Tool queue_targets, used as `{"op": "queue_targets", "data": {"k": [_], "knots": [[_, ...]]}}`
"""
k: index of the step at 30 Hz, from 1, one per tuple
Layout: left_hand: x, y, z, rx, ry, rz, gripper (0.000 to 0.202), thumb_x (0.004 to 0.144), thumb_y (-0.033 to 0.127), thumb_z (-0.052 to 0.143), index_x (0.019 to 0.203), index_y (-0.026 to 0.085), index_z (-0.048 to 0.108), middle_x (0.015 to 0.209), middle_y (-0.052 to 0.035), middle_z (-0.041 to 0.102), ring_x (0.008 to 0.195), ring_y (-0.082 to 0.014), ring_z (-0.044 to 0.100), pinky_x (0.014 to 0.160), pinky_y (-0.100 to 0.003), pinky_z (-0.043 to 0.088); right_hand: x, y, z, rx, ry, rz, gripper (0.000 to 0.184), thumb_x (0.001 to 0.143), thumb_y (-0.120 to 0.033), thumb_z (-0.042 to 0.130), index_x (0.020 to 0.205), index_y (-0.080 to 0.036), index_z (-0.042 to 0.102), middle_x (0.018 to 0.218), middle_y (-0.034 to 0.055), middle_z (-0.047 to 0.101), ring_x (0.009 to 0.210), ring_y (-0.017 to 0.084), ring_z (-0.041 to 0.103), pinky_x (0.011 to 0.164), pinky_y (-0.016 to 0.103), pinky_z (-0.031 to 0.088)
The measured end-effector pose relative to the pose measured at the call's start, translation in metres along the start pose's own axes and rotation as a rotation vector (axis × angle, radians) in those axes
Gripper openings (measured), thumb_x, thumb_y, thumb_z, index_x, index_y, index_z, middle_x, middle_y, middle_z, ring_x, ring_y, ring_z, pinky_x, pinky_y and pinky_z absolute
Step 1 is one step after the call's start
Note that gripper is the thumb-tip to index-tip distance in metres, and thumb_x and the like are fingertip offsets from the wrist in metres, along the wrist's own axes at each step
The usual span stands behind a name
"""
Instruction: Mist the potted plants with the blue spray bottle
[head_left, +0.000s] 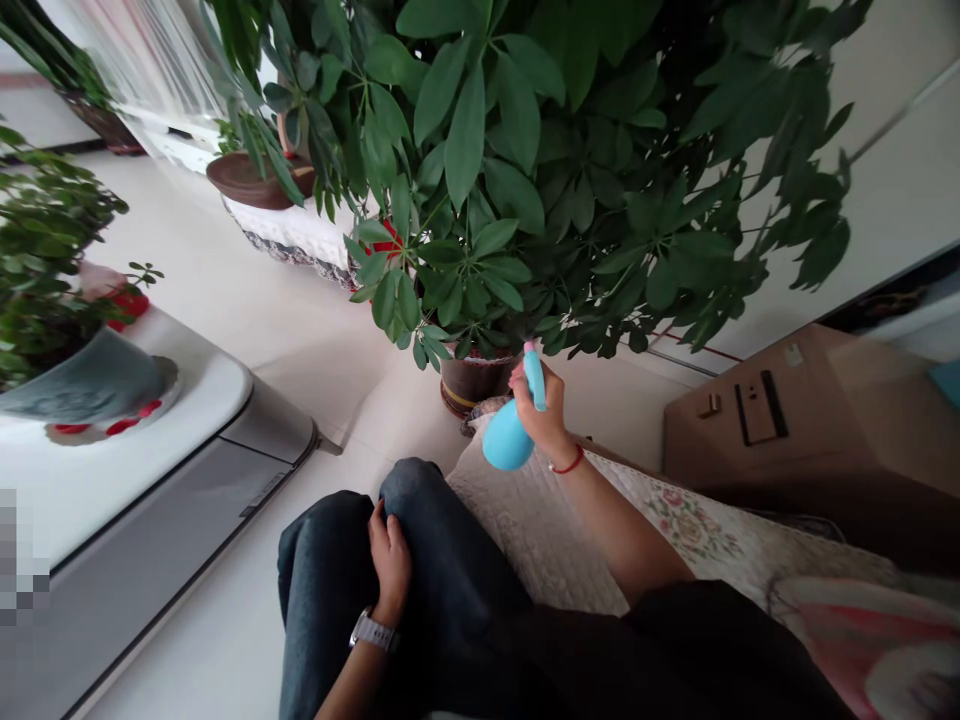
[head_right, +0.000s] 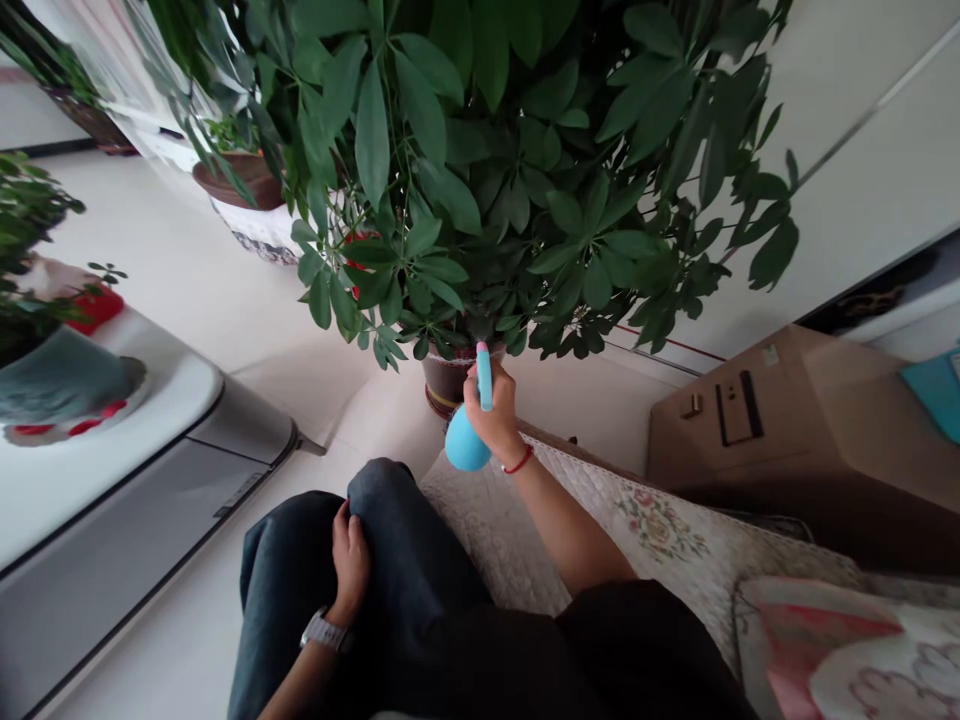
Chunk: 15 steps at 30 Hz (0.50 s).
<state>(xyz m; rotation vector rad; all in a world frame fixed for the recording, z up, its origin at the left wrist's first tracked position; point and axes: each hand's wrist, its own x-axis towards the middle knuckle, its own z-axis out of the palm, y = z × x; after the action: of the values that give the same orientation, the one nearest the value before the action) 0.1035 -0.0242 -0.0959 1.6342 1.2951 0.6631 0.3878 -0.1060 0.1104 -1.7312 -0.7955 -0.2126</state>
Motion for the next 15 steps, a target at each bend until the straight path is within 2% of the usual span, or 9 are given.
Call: {"op": "queue_targets", "data": {"k": [2, 7, 10, 15], "knots": [[0.000, 0.000, 0.000, 0.004, 0.002, 0.004, 0.061, 0.094, 0.045, 0.032, 0.137, 0.004, 0.046, 0.139, -0.0207, 0.050, 0.132, -0.0305, 0.045, 0.117, -0.046, 0.031, -0.004, -0.002, -0.001, 0.018, -0.006, 0.014, 0.022, 0.082, -0.020, 0.050, 0.096, -0.022, 0.067, 0.075, 0.0006, 0.063, 0.074, 0.018, 0.061, 0.079, 0.038, 0.054], [0.000, 0.002, 0.000, 0.015, -0.004, -0.005, 0.064, 0.094, 0.045, 0.031, 0.137, 0.000, 0.045, 0.138, -0.0227, 0.049, 0.131, -0.0313, 0.045, 0.117, -0.046, 0.031, -0.017, -0.005, -0.003, 0.033, -0.012, 0.010, 0.025, 0.083, -0.022, 0.051, 0.102, -0.022, 0.066, 0.088, 0.0038, 0.068, 0.084, 0.019, 0.064, 0.084, 0.039, 0.054], [0.000, 0.003, 0.000, 0.016, -0.006, 0.000, 0.065, 0.094, 0.045, 0.031, 0.138, -0.001, 0.045, 0.138, -0.0230, 0.049, 0.131, -0.0312, 0.045, 0.117, -0.046, 0.031, -0.026, 0.002, -0.003, 0.022, -0.009, 0.019, 0.022, 0.083, -0.023, 0.052, 0.098, -0.021, 0.067, 0.083, 0.0031, 0.067, 0.079, 0.019, 0.064, 0.082, 0.038, 0.055], [0.000, 0.002, 0.000, 0.025, -0.012, -0.002, 0.066, 0.094, 0.046, 0.031, 0.138, -0.001, 0.045, 0.138, -0.0227, 0.049, 0.131, -0.0307, 0.045, 0.118, -0.045, 0.031, -0.034, 0.013, -0.002, 0.016, -0.023, 0.099, 0.032, 0.082, -0.025, 0.053, 0.111, -0.021, 0.067, 0.077, 0.0008, 0.066, 0.073, 0.018, 0.064, 0.078, 0.038, 0.055]]}}
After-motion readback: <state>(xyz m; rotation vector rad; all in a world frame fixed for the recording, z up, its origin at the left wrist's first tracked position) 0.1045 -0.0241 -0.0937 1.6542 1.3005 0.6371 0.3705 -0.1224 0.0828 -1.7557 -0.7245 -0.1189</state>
